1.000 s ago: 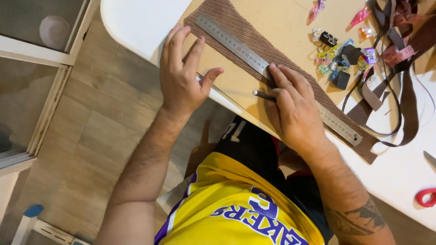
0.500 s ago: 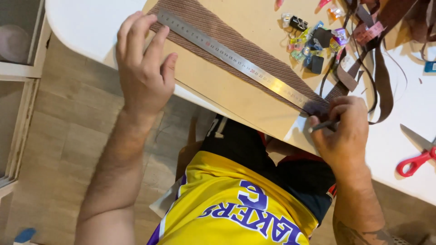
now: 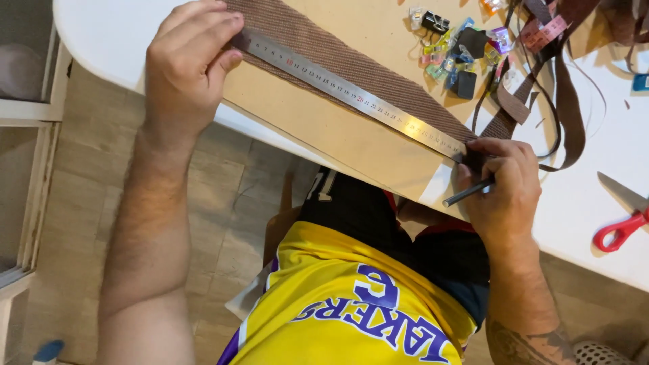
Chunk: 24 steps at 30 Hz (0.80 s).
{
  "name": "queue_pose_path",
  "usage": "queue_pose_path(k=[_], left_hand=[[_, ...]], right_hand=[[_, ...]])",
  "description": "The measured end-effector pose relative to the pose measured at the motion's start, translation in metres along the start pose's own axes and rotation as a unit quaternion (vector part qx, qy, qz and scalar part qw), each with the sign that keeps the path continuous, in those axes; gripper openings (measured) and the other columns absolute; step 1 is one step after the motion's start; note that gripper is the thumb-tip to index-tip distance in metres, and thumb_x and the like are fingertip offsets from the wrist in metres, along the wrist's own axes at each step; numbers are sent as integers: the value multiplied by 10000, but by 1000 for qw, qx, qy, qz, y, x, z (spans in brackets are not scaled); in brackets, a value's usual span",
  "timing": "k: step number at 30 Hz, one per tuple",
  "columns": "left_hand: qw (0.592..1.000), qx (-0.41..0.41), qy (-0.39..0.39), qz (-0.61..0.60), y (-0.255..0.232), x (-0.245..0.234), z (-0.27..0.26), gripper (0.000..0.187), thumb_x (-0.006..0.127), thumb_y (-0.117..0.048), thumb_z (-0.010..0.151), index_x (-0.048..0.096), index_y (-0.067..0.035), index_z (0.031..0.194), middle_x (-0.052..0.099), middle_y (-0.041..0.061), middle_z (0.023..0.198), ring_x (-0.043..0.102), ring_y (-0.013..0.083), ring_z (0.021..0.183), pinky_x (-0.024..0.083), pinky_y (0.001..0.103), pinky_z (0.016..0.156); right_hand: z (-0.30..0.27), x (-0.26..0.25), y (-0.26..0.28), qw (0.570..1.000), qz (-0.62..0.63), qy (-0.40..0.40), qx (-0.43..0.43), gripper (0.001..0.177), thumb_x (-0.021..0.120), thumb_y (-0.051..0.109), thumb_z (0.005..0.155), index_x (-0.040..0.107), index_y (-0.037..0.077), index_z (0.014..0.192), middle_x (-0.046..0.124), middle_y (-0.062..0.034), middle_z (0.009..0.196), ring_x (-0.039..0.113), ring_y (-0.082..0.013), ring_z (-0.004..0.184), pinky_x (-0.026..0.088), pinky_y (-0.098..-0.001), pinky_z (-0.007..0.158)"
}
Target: Measuring a piece of leather with a ruler, marking it with a pen, and cutting it into a strip using scissors.
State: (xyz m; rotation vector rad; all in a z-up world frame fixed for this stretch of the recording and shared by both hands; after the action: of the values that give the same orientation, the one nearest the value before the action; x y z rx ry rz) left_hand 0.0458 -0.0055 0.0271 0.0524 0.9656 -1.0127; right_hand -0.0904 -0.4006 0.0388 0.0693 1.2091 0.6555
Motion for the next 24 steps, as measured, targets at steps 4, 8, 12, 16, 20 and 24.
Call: queue_pose_path(k=[4, 8, 12, 16, 20, 24], left_hand=[[1000, 3, -28, 2, 3, -2, -5, 286, 883, 207, 876, 742, 192, 1124, 752, 301, 1084, 690, 451, 1062, 573, 537, 1007], [999, -16, -38, -17, 3, -5, -7, 255, 769, 251, 888, 717, 190, 1130, 735, 308, 1098, 693, 463, 1072, 574, 548, 1005], [995, -74, -59, -31, 5, -9, -10, 410, 649, 283, 856, 659, 147, 1243, 706, 279, 1200, 672, 444, 1143, 567, 516, 1038], [987, -129, -59, -74, 8, -12, -13, 603, 590, 286, 869, 564, 42, 1420, 722, 243, 1246, 714, 378, 1171, 609, 447, 1064], [983, -146, -62, -98, 10, -14, -15, 576, 530, 269, 878, 546, 61, 1415, 714, 249, 1260, 707, 379, 1188, 610, 446, 1077], [980, -154, -79, -95, 9, -15, -16, 659, 384, 243, 855, 527, 9, 1453, 745, 235, 1240, 738, 359, 1180, 616, 430, 1097]], right_hand=[[1, 3, -3, 1000, 26, -12, 3, 416, 732, -181, 911, 362, 8, 876, 704, -283, 1119, 603, -428, 968, 459, -518, 831], [2, 2, -1, 999, 38, -14, 2, 414, 743, -170, 944, 370, -6, 871, 712, -278, 1134, 609, -435, 985, 460, -517, 870], [-1, 3, -5, 999, 43, -21, -3, 426, 747, -169, 959, 364, -2, 881, 717, -279, 1133, 620, -433, 998, 464, -516, 886], [3, 3, -7, 998, 60, -13, -8, 429, 741, -182, 978, 361, 2, 898, 692, -292, 1134, 619, -445, 1029, 475, -525, 899], [3, 3, -12, 997, 81, 3, 6, 414, 699, -178, 991, 349, 13, 878, 670, -279, 1148, 596, -434, 1048, 454, -506, 901], [4, 3, -13, 996, 87, 21, -11, 377, 664, -117, 1053, 355, 7, 874, 641, -309, 1174, 585, -451, 1074, 456, -524, 899]])
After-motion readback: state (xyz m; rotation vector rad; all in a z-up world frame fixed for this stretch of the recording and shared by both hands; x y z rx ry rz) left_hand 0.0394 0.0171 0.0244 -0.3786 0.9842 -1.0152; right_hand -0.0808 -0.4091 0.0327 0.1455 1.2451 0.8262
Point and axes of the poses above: each hand's wrist, its own z-axis towards the middle knuckle, its own x-axis out of the palm, y = z × x, the point moved 3 cm from there along z, towards the middle knuckle
